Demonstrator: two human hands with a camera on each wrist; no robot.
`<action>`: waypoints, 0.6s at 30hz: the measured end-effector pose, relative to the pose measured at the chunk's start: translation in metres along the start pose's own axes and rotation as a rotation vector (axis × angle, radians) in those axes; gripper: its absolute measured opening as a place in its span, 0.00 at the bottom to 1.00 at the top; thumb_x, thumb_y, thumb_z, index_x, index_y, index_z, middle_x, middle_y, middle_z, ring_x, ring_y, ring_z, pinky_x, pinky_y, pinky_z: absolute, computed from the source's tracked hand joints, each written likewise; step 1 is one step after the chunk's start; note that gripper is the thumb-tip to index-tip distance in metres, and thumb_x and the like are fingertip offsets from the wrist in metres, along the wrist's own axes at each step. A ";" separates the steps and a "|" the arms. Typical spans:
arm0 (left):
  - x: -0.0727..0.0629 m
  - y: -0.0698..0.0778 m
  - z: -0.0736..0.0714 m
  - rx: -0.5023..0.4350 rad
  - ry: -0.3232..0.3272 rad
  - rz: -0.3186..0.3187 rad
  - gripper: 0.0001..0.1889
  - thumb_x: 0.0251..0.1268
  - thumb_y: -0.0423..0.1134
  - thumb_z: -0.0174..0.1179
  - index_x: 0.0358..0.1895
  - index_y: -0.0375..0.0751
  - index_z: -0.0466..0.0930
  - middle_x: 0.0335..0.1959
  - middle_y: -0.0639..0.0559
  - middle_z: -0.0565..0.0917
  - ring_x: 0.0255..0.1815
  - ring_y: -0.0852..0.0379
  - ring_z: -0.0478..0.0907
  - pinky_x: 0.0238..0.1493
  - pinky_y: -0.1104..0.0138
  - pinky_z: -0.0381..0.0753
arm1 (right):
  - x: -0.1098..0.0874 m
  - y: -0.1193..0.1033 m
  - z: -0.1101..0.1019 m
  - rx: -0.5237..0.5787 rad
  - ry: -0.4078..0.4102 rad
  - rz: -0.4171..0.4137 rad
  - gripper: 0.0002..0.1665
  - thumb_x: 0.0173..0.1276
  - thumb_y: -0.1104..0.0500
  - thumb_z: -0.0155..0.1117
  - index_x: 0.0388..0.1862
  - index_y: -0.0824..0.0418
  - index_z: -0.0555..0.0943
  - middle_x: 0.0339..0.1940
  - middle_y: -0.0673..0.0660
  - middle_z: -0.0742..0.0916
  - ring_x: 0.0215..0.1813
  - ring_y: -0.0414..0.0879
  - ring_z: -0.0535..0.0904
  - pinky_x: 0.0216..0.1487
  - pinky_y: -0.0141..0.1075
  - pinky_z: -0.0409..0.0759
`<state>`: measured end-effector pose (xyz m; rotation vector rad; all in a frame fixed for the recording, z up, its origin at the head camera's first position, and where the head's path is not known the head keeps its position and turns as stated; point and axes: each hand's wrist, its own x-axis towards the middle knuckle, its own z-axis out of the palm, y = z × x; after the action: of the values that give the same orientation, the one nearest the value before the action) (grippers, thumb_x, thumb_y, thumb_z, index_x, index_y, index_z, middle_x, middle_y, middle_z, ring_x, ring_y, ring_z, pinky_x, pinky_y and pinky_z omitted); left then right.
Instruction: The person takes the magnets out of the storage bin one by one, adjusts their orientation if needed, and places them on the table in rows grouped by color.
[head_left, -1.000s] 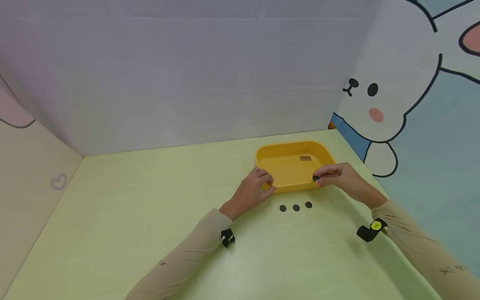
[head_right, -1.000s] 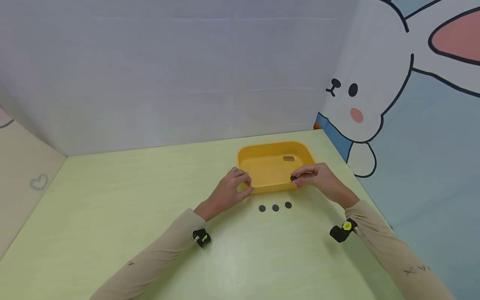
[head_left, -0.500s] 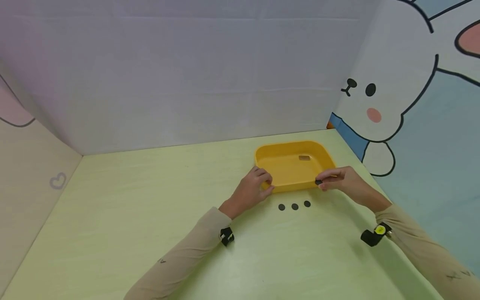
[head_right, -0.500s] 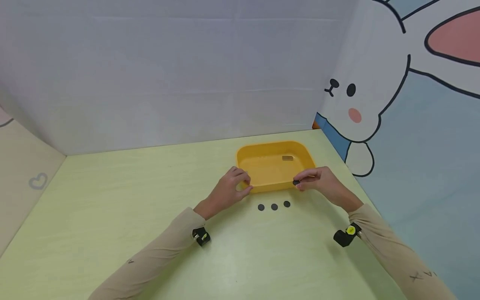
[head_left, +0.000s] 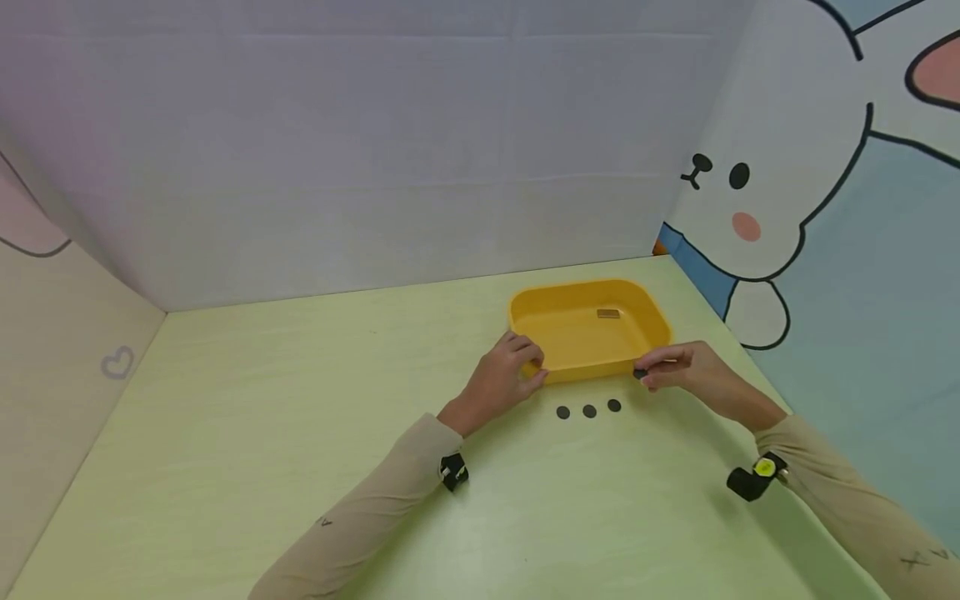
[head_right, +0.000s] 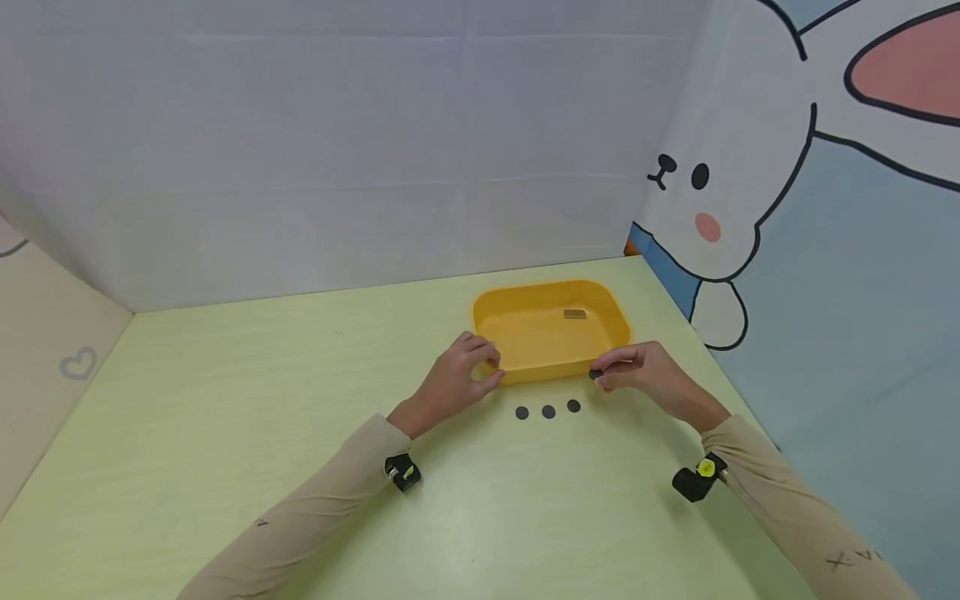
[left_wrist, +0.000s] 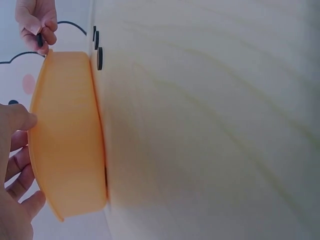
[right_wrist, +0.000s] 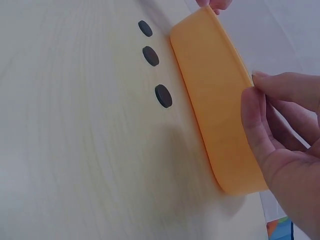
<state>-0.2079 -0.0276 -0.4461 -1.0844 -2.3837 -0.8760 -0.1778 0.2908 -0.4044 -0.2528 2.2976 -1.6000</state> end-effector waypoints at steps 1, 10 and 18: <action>0.000 0.000 0.000 0.005 -0.001 0.000 0.06 0.58 0.39 0.66 0.33 0.42 0.79 0.35 0.54 0.79 0.39 0.58 0.69 0.38 0.72 0.73 | 0.000 0.001 0.000 -0.002 0.000 0.002 0.21 0.63 0.62 0.66 0.50 0.77 0.77 0.42 0.60 0.87 0.40 0.53 0.83 0.45 0.37 0.80; -0.001 -0.001 0.000 0.038 -0.001 0.007 0.07 0.57 0.39 0.67 0.34 0.42 0.79 0.36 0.54 0.79 0.40 0.57 0.70 0.38 0.72 0.74 | 0.002 0.014 0.002 -0.004 0.015 0.034 0.20 0.62 0.60 0.67 0.47 0.74 0.79 0.41 0.65 0.86 0.39 0.51 0.83 0.45 0.35 0.80; -0.003 -0.003 0.002 0.025 0.005 0.026 0.07 0.56 0.37 0.68 0.33 0.42 0.79 0.36 0.53 0.79 0.39 0.57 0.69 0.39 0.71 0.74 | 0.003 0.025 0.005 0.001 0.002 0.006 0.19 0.62 0.62 0.67 0.47 0.75 0.79 0.40 0.56 0.87 0.39 0.46 0.83 0.44 0.35 0.80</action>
<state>-0.2087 -0.0293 -0.4507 -1.0992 -2.3646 -0.8377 -0.1772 0.2940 -0.4297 -0.2441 2.2968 -1.5995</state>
